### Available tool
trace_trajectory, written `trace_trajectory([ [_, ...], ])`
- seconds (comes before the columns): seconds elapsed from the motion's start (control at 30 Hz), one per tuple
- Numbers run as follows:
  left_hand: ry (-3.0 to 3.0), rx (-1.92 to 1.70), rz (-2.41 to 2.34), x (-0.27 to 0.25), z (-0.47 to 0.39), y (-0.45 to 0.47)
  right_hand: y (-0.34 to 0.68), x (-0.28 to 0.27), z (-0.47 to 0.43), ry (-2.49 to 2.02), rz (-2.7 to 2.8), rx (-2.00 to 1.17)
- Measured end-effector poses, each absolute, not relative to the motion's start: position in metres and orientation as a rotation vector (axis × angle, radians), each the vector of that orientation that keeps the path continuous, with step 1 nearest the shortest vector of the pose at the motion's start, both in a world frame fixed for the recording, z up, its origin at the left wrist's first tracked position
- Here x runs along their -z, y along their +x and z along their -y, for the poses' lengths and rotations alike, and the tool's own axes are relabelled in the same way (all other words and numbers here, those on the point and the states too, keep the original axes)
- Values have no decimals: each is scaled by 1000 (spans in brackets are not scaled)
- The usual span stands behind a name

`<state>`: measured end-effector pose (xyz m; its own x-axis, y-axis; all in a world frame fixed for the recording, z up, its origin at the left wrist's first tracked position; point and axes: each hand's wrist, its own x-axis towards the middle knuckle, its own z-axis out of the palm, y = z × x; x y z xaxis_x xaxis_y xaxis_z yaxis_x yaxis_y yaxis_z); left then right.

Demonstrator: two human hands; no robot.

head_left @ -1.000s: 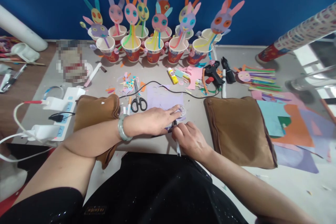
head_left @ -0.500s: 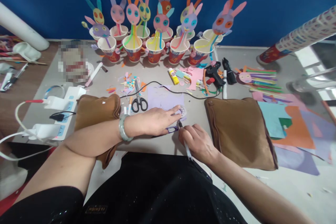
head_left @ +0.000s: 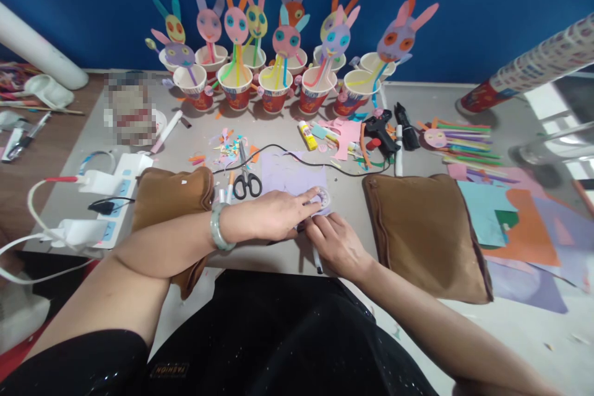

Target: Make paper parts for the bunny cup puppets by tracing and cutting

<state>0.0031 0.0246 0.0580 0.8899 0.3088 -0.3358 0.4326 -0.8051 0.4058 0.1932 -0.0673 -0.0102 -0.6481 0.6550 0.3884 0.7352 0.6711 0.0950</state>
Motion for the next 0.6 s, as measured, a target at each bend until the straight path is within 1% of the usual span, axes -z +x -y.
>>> trace_trajectory([
  [0.3,2602,337,-539,-57,-24,3,204,4,73,-1049,2517,156],
  [0.6,2623,360,-568,-54,-23,4,219,4,79,-1071,2501,202],
])
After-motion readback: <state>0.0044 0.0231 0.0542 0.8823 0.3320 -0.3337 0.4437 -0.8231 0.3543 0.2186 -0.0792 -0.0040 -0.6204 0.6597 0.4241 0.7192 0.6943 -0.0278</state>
